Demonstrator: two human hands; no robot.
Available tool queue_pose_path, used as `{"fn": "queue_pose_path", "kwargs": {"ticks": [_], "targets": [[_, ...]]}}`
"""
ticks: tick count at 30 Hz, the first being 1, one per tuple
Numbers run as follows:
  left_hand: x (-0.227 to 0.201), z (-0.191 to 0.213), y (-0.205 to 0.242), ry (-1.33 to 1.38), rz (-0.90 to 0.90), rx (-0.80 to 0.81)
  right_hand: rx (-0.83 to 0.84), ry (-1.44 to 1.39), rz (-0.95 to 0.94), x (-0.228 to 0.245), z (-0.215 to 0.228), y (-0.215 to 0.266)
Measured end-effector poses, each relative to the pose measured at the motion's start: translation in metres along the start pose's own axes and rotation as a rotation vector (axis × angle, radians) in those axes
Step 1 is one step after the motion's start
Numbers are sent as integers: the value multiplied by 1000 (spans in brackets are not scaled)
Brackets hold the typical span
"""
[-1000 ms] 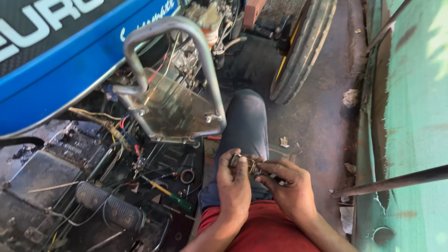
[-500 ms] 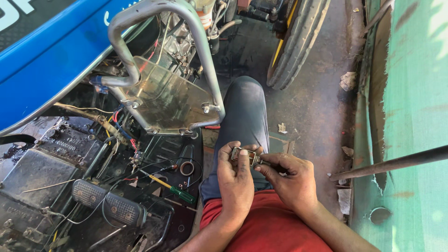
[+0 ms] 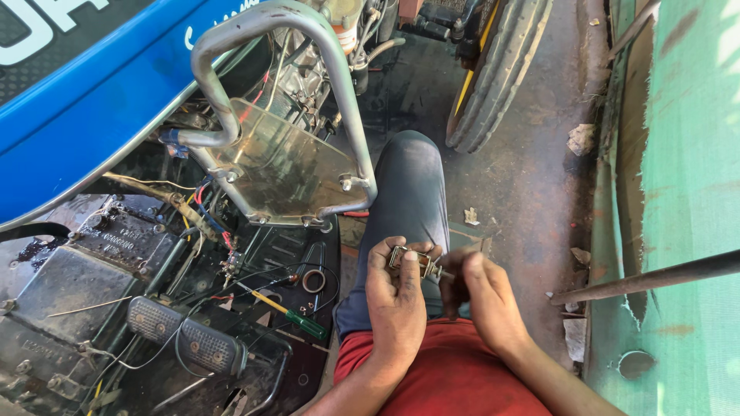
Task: The person disassembles a small electrical component, likely a switch, using a screwdriver. They remove screws, separate the housing, and manipulate internal parts. The person then reassembles the component and connects wires to it within the vehicle's wiring harness.
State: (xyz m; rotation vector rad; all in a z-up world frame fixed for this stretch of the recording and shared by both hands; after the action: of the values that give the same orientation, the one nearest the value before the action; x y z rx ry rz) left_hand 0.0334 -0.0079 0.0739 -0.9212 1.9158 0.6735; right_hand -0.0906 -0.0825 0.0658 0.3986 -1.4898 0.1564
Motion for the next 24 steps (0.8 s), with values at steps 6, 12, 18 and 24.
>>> {"fn": "queue_pose_path", "kwargs": {"ticks": [6, 12, 18, 24], "targets": [[0, 0, 0, 54, 45, -11, 260, -35, 96, -4, -4, 7], [0, 2, -2, 43, 21, -14, 188, -103, 29, -9, 1, 2], [1, 2, -1, 27, 10, 1, 185, -94, -33, -15, 2, -2], [3, 0, -2, 46, 17, 11, 241, -41, 53, -12, 2, 1]]}}
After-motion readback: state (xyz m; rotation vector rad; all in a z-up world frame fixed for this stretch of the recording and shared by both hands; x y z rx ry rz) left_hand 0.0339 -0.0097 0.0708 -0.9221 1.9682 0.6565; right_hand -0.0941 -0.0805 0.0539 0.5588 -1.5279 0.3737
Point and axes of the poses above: each hand's wrist, its own y-axis away from the middle knuckle, its own z-axis out of the back of the hand, x = y × z, the point moved 5 cm from there along -y, towards the middle knuckle, and after that the axes turned 14 degrees about -x, right-handed, at the moved point
